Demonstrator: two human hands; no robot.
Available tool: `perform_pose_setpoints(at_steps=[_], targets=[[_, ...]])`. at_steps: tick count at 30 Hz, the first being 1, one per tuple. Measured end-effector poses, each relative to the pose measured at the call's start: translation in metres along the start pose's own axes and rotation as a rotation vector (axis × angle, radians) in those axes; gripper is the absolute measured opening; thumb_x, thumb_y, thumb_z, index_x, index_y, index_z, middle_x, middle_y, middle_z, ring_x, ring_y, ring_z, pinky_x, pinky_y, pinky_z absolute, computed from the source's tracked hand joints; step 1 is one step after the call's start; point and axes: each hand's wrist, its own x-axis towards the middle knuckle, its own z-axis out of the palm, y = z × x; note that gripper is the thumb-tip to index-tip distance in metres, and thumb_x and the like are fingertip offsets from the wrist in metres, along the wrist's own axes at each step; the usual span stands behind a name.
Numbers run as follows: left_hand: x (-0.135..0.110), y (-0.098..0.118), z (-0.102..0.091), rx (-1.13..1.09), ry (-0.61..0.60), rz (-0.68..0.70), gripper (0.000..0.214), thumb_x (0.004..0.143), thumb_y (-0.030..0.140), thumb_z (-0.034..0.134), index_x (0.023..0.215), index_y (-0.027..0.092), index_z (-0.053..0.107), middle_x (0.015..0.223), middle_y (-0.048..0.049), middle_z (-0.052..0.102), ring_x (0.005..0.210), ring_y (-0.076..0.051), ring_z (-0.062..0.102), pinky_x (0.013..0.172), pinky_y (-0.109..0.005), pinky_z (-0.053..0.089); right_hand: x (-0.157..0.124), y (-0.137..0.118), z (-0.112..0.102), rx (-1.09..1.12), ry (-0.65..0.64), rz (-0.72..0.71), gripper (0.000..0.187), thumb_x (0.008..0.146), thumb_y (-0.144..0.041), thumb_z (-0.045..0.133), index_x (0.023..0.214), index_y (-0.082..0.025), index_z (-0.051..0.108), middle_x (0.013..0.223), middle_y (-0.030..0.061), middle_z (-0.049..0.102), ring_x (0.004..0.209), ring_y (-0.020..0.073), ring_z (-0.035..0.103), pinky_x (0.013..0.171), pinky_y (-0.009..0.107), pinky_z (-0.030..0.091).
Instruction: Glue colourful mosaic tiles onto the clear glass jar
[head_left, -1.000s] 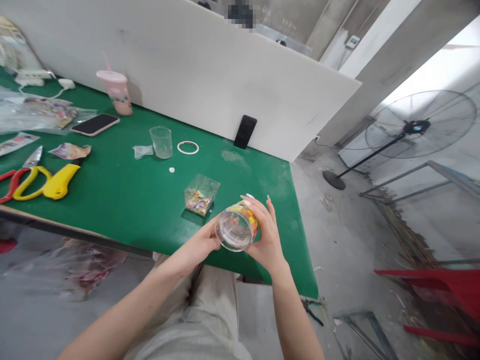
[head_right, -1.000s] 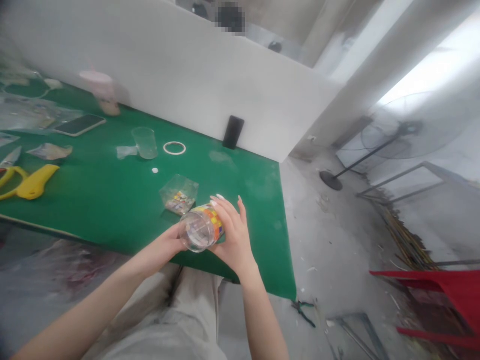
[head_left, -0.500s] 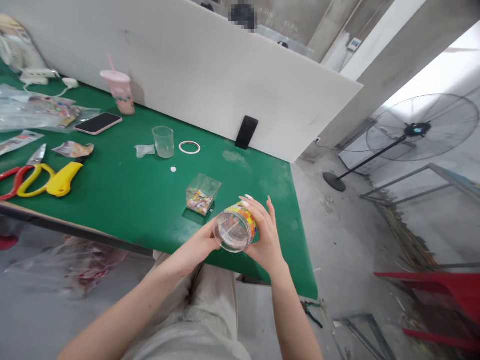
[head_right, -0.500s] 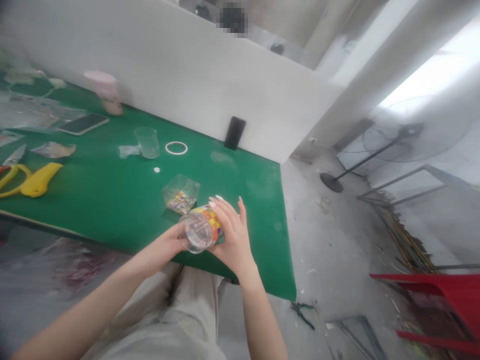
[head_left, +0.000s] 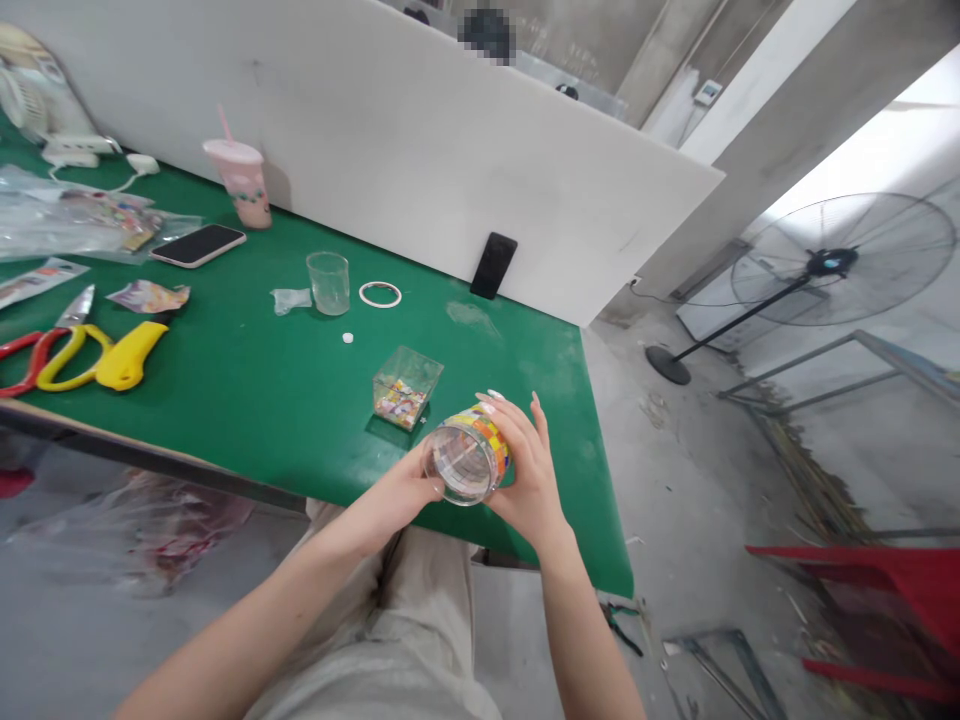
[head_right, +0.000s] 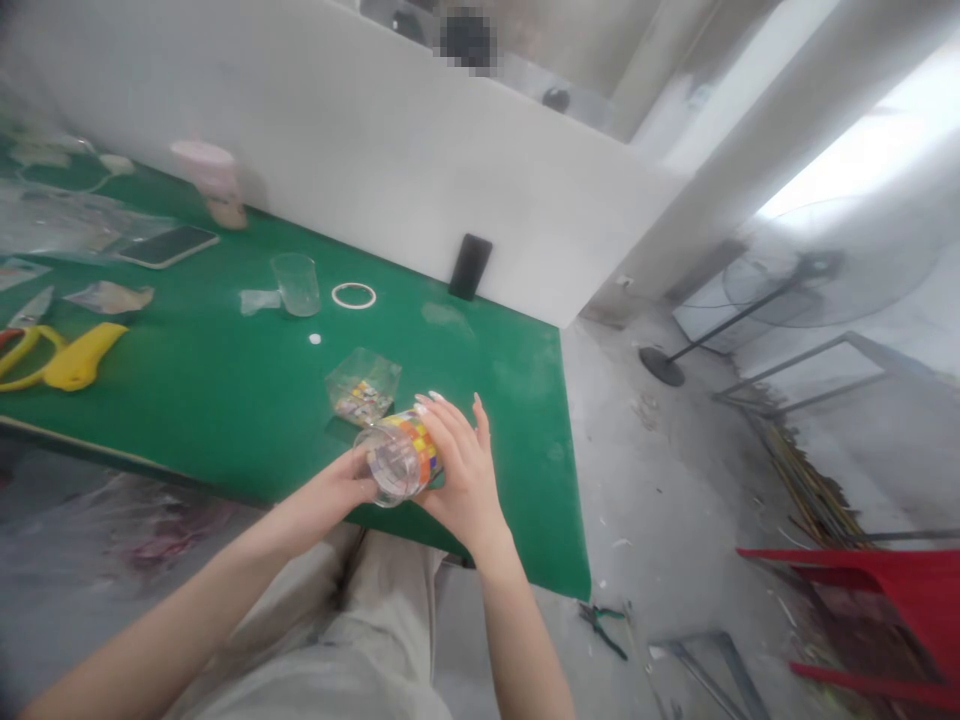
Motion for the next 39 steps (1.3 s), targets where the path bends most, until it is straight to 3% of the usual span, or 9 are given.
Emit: perform_pose_setpoints(at_steps=[11, 39], targets=[[-0.0024, 0.0008, 0.0008, -0.004, -0.026, 0.027, 0.049, 0.065, 0.005, 0.064, 0.113, 0.017, 0.065, 0.126, -0.0067, 0.063, 0.125, -0.030, 0.048, 0.107, -0.041, 0.032, -0.0017, -0.0027, 0.0000, 0.126, 0.014, 0.010, 0.068, 0.072, -0.015, 0.062, 0.135, -0.024, 0.036, 0.133, 0.0125, 0.055, 0.128, 0.0261, 0.047, 0.106, 0.052, 0.040], [-0.0028, 0.0017, 0.0049, 0.015, -0.011, 0.036, 0.060, 0.067, 0.005, 0.055, 0.125, 0.021, 0.055, 0.134, -0.0014, 0.057, 0.130, -0.023, 0.043, 0.108, -0.034, 0.032, -0.0022, -0.0009, 0.0063, 0.190, 0.067, 0.084, 0.072, 0.072, -0.015, 0.064, 0.136, -0.028, 0.035, 0.136, 0.0113, 0.050, 0.130, 0.0270, 0.044, 0.110, 0.058, 0.031]])
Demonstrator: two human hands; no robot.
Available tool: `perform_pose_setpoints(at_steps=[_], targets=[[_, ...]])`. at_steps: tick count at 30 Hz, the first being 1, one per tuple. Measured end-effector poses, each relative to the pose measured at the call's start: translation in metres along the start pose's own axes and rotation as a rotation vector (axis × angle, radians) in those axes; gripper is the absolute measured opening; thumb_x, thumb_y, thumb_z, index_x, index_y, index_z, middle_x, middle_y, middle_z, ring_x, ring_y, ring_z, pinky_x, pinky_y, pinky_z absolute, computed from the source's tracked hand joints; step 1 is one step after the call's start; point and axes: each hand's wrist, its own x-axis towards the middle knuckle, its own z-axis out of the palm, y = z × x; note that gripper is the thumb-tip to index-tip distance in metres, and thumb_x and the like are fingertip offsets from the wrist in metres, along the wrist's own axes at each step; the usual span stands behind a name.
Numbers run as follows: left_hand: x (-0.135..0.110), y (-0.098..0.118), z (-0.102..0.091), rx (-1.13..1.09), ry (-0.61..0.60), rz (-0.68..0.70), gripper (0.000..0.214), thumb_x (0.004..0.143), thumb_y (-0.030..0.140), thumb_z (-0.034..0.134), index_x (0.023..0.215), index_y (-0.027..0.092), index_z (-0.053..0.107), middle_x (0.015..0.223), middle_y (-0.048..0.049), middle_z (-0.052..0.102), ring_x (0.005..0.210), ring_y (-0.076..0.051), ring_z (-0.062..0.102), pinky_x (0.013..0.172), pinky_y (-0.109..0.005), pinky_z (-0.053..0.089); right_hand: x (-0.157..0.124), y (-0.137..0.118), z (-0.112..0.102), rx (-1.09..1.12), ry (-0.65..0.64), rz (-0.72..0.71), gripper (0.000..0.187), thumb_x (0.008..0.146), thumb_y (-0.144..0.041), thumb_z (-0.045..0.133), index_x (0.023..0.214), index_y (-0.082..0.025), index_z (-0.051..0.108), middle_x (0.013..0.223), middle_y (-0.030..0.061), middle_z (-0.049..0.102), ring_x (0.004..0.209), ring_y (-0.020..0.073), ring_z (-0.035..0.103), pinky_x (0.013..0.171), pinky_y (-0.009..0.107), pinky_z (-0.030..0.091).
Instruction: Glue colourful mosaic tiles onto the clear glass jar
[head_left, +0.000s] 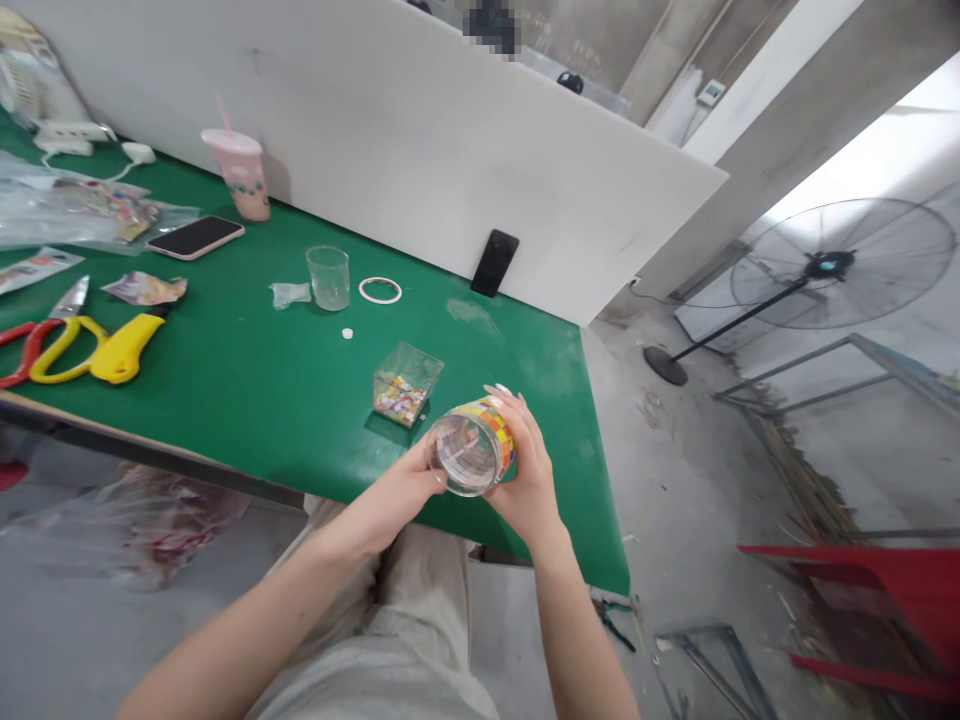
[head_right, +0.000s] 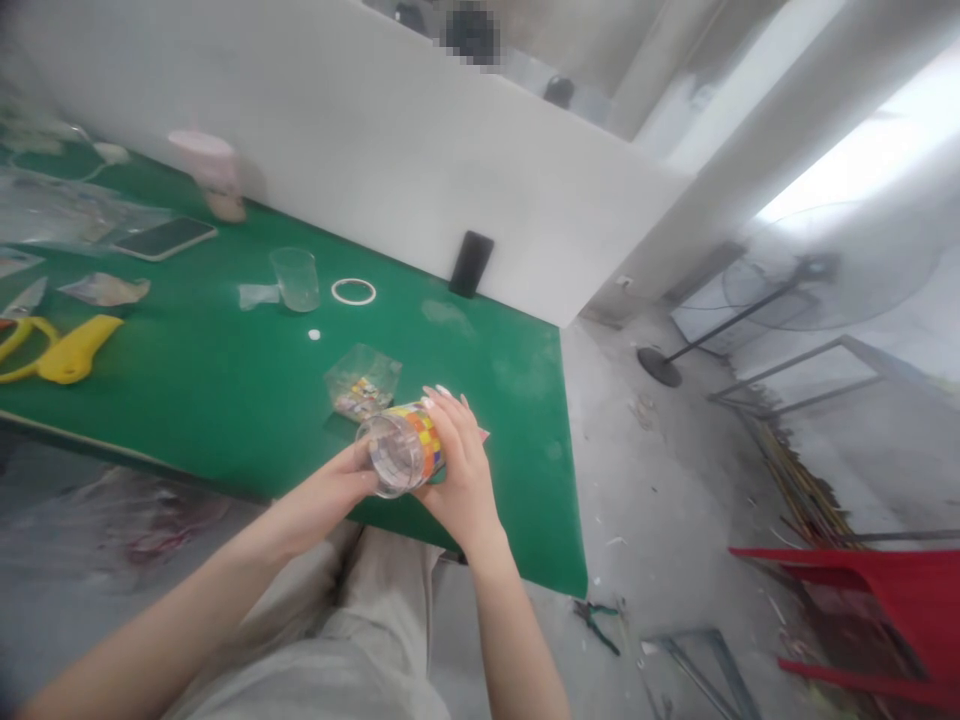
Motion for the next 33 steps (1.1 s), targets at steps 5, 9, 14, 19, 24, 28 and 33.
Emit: perform_pose_setpoints(at_steps=[5, 9, 14, 19, 24, 28, 33], targets=[[0.002, -0.001, 0.002, 0.051, 0.007, 0.009, 0.064, 0.064, 0.006, 0.052, 0.128, 0.017, 0.052, 0.139, -0.0046, 0.052, 0.133, -0.025, 0.039, 0.112, -0.037, 0.028, 0.000, 0.001, -0.001, 0.006, 0.004, -0.001, 0.073, 0.071, -0.016, 0.067, 0.136, -0.028, 0.035, 0.135, 0.0102, 0.051, 0.129, 0.0268, 0.045, 0.111, 0.057, 0.028], [0.003, 0.001, 0.002, 0.092, -0.025, 0.010, 0.089, 0.058, 0.006, 0.047, 0.144, 0.019, 0.030, 0.149, -0.0035, 0.038, 0.140, -0.023, 0.028, 0.116, -0.037, 0.019, -0.005, 0.009, 0.004, 0.152, 0.059, 0.169, 0.077, 0.063, -0.018, 0.075, 0.132, -0.029, 0.041, 0.134, 0.0086, 0.053, 0.127, 0.0283, 0.048, 0.109, 0.055, 0.032], [0.000, 0.006, -0.003, 0.066, -0.128, -0.096, 0.105, 0.055, 0.008, 0.045, 0.150, 0.022, 0.000, 0.150, -0.0099, 0.035, 0.137, -0.023, 0.035, 0.115, -0.043, 0.022, -0.007, 0.019, 0.010, 0.564, 0.334, 0.589, 0.076, 0.054, -0.025, 0.082, 0.123, -0.025, 0.051, 0.126, 0.0095, 0.059, 0.115, 0.0289, 0.058, 0.098, 0.051, 0.045], [-0.004, 0.011, -0.006, 0.185, -0.024, -0.072, 0.081, 0.074, 0.023, 0.052, 0.147, 0.022, 0.017, 0.151, -0.0100, 0.034, 0.138, -0.021, 0.032, 0.114, -0.038, 0.025, -0.008, 0.020, 0.008, 1.109, 0.413, 0.870, 0.059, 0.068, -0.043, 0.073, 0.122, -0.027, 0.054, 0.123, 0.0081, 0.064, 0.110, 0.0269, 0.062, 0.097, 0.052, 0.046], [-0.006, 0.008, -0.009, 0.276, 0.052, -0.009, 0.061, 0.080, 0.038, 0.055, 0.137, 0.026, 0.036, 0.148, -0.0064, 0.040, 0.137, -0.022, 0.034, 0.111, -0.037, 0.031, -0.013, 0.022, 0.008, 1.271, 0.345, 0.902, 0.049, 0.076, -0.055, 0.062, 0.115, -0.027, 0.061, 0.127, 0.0060, 0.063, 0.119, 0.0263, 0.057, 0.104, 0.052, 0.040], [-0.009, 0.007, -0.012, 0.302, 0.066, 0.024, 0.043, 0.082, 0.039, 0.054, 0.123, 0.026, 0.053, 0.140, -0.0048, 0.050, 0.132, -0.023, 0.042, 0.108, -0.038, 0.035, -0.017, 0.029, 0.011, 1.255, 0.274, 0.861, 0.054, 0.074, -0.060, 0.060, 0.116, -0.026, 0.061, 0.129, 0.0078, 0.061, 0.119, 0.0284, 0.057, 0.101, 0.055, 0.043], [-0.009, 0.004, -0.017, 0.448, 0.131, 0.114, 0.034, 0.084, 0.041, 0.054, 0.114, 0.026, 0.061, 0.123, -0.0050, 0.064, 0.118, -0.023, 0.055, 0.104, -0.037, 0.039, -0.020, 0.034, 0.013, 1.167, 0.231, 0.851, 0.058, 0.080, -0.061, 0.051, 0.125, -0.025, 0.055, 0.132, 0.0088, 0.058, 0.120, 0.0284, 0.056, 0.098, 0.054, 0.046]])
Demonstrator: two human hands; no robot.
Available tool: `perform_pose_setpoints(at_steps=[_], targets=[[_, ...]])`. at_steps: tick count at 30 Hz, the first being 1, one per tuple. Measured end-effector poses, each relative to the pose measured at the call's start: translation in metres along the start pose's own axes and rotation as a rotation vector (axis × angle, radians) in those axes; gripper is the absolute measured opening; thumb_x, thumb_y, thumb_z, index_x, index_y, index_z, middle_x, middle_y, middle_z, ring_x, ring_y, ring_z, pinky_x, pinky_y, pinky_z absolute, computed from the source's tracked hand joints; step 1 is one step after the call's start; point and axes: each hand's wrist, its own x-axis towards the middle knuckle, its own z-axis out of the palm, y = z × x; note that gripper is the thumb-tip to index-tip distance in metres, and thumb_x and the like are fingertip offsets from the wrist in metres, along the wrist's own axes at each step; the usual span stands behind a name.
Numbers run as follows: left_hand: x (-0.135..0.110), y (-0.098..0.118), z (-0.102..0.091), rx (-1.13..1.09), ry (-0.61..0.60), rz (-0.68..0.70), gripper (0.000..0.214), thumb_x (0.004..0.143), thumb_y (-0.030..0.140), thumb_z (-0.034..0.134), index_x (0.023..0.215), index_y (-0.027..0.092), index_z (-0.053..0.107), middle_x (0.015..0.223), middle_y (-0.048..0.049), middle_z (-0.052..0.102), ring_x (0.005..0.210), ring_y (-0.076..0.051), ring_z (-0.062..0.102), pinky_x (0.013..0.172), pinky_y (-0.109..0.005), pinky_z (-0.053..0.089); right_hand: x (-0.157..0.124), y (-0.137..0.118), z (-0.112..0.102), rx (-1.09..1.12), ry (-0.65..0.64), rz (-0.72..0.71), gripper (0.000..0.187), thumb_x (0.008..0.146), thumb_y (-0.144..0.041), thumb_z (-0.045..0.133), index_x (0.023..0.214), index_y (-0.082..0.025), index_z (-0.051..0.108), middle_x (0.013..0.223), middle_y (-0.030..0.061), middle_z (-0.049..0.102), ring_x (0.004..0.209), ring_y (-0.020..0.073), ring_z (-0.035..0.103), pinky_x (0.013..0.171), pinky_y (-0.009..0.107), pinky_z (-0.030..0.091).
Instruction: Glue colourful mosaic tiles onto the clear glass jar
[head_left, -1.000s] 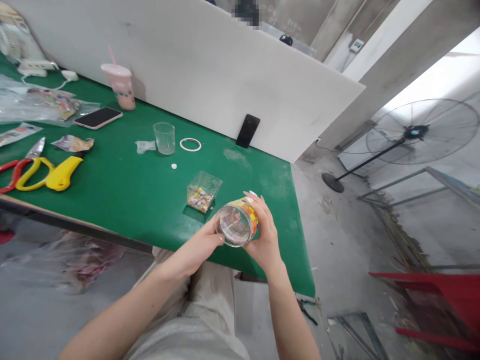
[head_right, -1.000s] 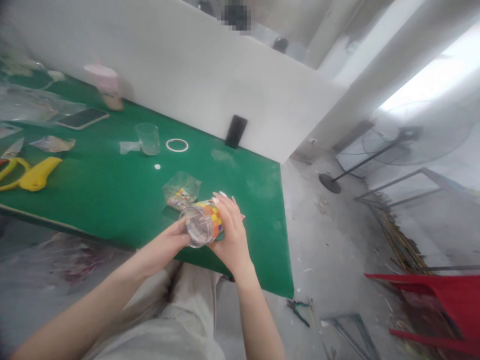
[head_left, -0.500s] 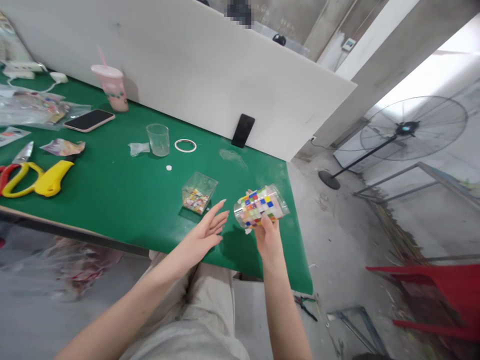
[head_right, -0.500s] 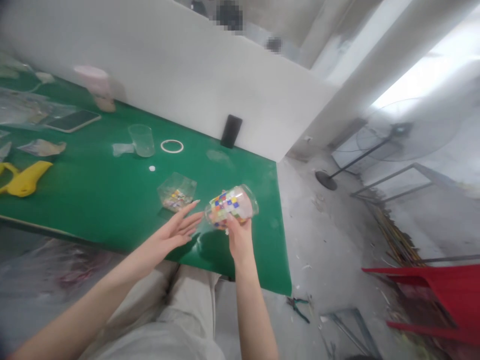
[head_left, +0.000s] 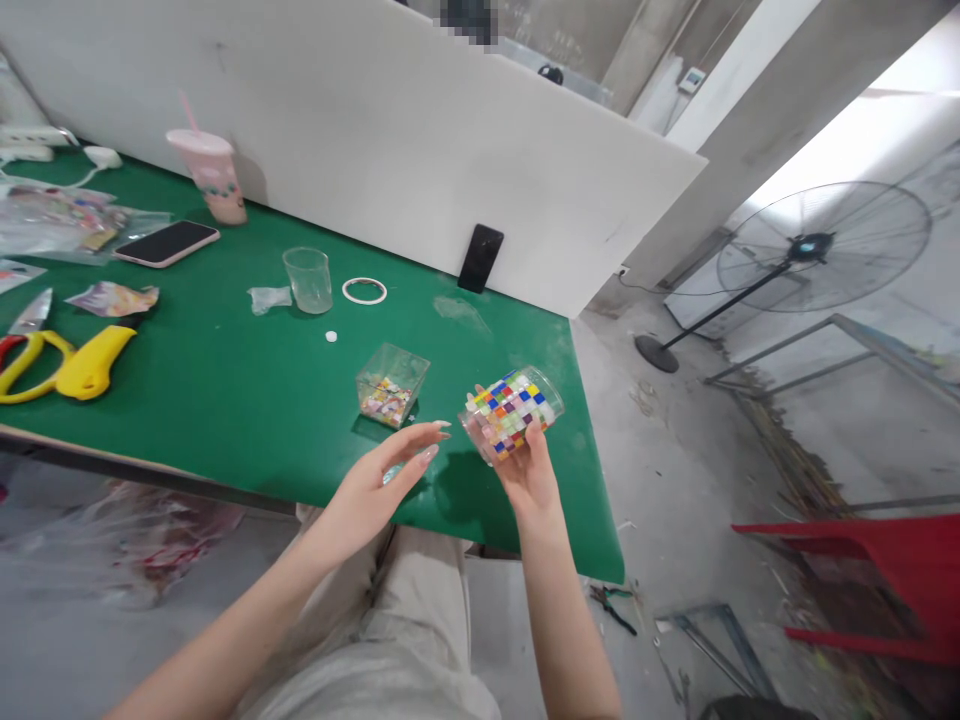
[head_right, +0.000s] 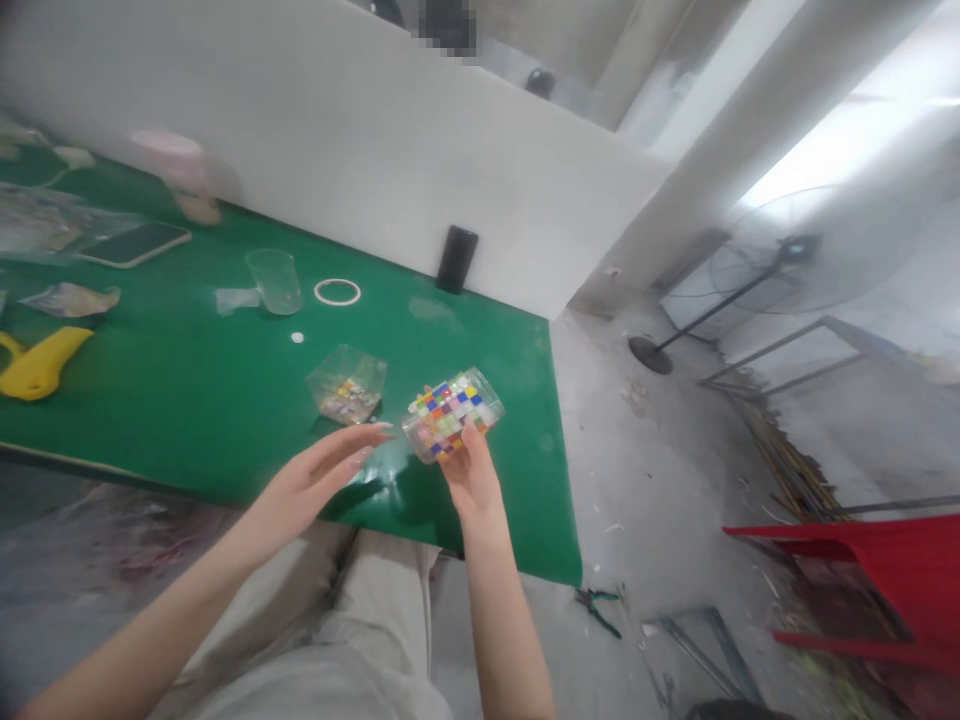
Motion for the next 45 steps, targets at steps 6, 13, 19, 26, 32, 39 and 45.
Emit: perform_pose_setpoints(at_steps=[6, 13, 19, 26, 32, 39, 45], targets=[[0.009, -0.003, 0.008, 0.021, 0.115, 0.099, 0.056, 0.082, 0.041, 0.057, 0.133, 0.024, 0.042, 0.140, -0.0088, 0.047, 0.130, -0.023, 0.043, 0.109, -0.037, 0.032, -0.008, -0.002, 0.006, -0.031, 0.005, 0.051, 0.053, 0.081, -0.058, 0.052, 0.121, -0.024, 0.057, 0.128, 0.0084, 0.062, 0.113, 0.0280, 0.062, 0.092, 0.051, 0.052], [0.016, 0.015, 0.021, -0.316, -0.081, -0.050, 0.077, 0.079, 0.041, 0.061, 0.145, 0.021, 0.027, 0.152, -0.0106, 0.031, 0.136, -0.028, 0.034, 0.109, -0.037, 0.034, -0.014, 0.002, 0.022, -0.006, 0.113, 0.137, 0.046, 0.065, -0.056, 0.071, 0.099, -0.026, 0.066, 0.106, 0.0037, 0.073, 0.097, 0.0257, 0.069, 0.082, 0.041, 0.058], [0.014, 0.016, 0.023, -0.389, -0.066, -0.069, 0.071, 0.081, 0.037, 0.062, 0.144, 0.023, 0.031, 0.152, -0.0067, 0.033, 0.137, -0.027, 0.034, 0.106, -0.032, 0.039, -0.014, 0.003, 0.029, -0.046, 0.086, 0.101, 0.045, 0.070, -0.058, 0.066, 0.101, -0.025, 0.066, 0.105, 0.0042, 0.073, 0.089, 0.0239, 0.071, 0.077, 0.039, 0.059], [0.015, 0.015, 0.025, -0.373, -0.073, -0.038, 0.069, 0.082, 0.037, 0.060, 0.145, 0.025, 0.031, 0.153, -0.0047, 0.031, 0.138, -0.028, 0.031, 0.108, -0.033, 0.037, -0.013, 0.005, 0.025, -0.113, 0.025, 0.070, 0.045, 0.078, -0.058, 0.057, 0.107, -0.025, 0.064, 0.104, 0.0047, 0.073, 0.092, 0.0238, 0.070, 0.083, 0.041, 0.058], [0.016, 0.012, 0.022, -0.394, -0.074, -0.096, 0.073, 0.083, 0.041, 0.058, 0.147, 0.026, 0.026, 0.153, -0.0066, 0.031, 0.138, -0.026, 0.031, 0.110, -0.036, 0.033, -0.013, 0.012, 0.014, -0.071, 0.036, 0.138, 0.045, 0.079, -0.056, 0.058, 0.112, -0.026, 0.063, 0.113, 0.0049, 0.070, 0.100, 0.0249, 0.068, 0.088, 0.043, 0.056], [0.022, 0.015, -0.008, -0.293, 0.157, 0.092, 0.059, 0.087, 0.058, 0.041, 0.133, 0.021, 0.048, 0.134, -0.0124, 0.055, 0.123, -0.024, 0.052, 0.105, -0.037, 0.037, -0.007, 0.013, 0.009, -0.097, 0.080, 0.079, 0.048, 0.075, -0.048, 0.066, 0.115, -0.021, 0.059, 0.110, 0.0104, 0.070, 0.100, 0.0285, 0.067, 0.088, 0.050, 0.054], [0.061, 0.039, -0.063, 0.473, 0.247, 0.282, 0.031, 0.085, 0.040, 0.052, 0.101, 0.019, 0.066, 0.098, -0.0048, 0.072, 0.090, -0.019, 0.065, 0.087, -0.028, 0.045, 0.022, 0.033, -0.010, -0.638, 0.187, -0.244, 0.081, 0.045, -0.032, 0.086, 0.117, -0.018, 0.051, 0.113, 0.0096, 0.064, 0.106, 0.0253, 0.061, 0.099, 0.050, 0.043]])
